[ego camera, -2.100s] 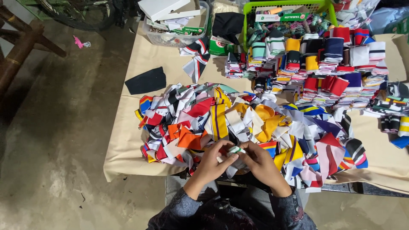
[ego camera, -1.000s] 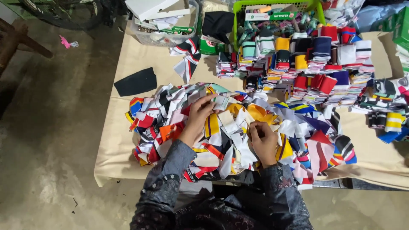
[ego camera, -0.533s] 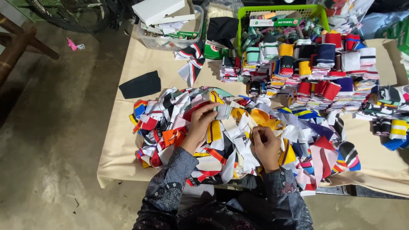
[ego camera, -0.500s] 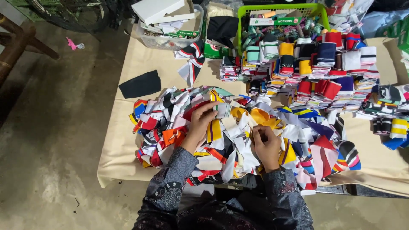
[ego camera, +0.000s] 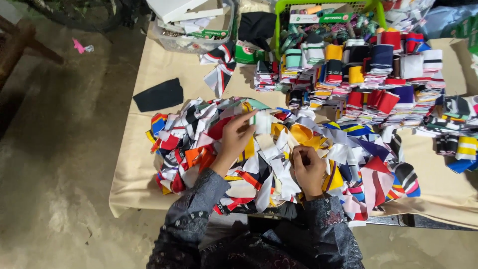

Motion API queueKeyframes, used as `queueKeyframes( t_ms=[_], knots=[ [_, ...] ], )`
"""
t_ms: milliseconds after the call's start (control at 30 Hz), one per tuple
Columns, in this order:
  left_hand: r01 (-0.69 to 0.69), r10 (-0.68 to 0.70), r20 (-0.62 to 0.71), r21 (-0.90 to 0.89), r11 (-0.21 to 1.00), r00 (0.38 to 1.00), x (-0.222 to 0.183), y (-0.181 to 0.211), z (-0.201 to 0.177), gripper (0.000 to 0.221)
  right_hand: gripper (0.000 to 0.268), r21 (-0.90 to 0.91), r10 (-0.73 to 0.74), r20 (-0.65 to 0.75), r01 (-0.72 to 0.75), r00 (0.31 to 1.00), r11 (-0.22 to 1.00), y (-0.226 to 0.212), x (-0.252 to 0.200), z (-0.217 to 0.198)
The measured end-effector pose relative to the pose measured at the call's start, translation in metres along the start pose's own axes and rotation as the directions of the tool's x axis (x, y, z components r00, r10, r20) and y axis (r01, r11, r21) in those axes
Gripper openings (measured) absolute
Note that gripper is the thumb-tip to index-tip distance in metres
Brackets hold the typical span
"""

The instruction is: Inspecting individual fabric strips for quality and stacking them neatly on a table.

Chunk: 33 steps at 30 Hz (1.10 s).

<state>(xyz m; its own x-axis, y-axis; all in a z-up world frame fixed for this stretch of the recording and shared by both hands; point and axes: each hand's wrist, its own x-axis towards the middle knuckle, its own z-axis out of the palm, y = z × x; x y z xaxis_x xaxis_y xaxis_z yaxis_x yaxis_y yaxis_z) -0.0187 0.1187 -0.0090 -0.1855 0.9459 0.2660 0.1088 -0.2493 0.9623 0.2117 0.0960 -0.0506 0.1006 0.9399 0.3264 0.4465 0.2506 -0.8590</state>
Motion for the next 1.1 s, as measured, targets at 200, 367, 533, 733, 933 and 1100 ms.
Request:
queueKeyframes(
  t_ms=[200,367,533,733,933,1100],
  knots=[
    [-0.266,0.268,-0.02,0.056,0.962,0.963,0.05,0.033,0.001,0.036,0.006,-0.06,-0.06,-0.044,0.058,0.997,0.997,0.011,-0.003,0.001],
    [-0.149,0.149,-0.001,-0.034,0.988,0.989,0.052,0.038,0.004,0.036,0.006,-0.018,-0.033,-0.036,0.033,0.999,0.999,0.004,-0.001,0.0],
    [0.077,-0.071,0.08,-0.073,0.994,0.994,0.026,-0.005,0.011,0.021,0.007,0.0,-0.02,-0.017,0.02,1.0,1.0,0.001,0.0,-0.001],
    [0.273,-0.187,0.474,-0.12,0.954,0.861,-0.021,0.014,0.025,0.025,0.013,0.099,-0.018,0.03,0.015,0.999,0.995,-0.007,0.002,-0.006],
    [0.033,-0.025,0.488,-0.008,0.999,0.872,-0.034,0.036,0.033,0.025,0.057,0.196,0.122,0.394,-0.213,0.911,0.957,-0.079,0.015,-0.035],
    [-0.085,0.091,0.436,-0.034,0.996,0.895,-0.037,0.058,0.026,0.028,0.021,0.076,0.271,0.451,-0.339,0.85,0.938,-0.096,0.012,-0.048]
  ],
)
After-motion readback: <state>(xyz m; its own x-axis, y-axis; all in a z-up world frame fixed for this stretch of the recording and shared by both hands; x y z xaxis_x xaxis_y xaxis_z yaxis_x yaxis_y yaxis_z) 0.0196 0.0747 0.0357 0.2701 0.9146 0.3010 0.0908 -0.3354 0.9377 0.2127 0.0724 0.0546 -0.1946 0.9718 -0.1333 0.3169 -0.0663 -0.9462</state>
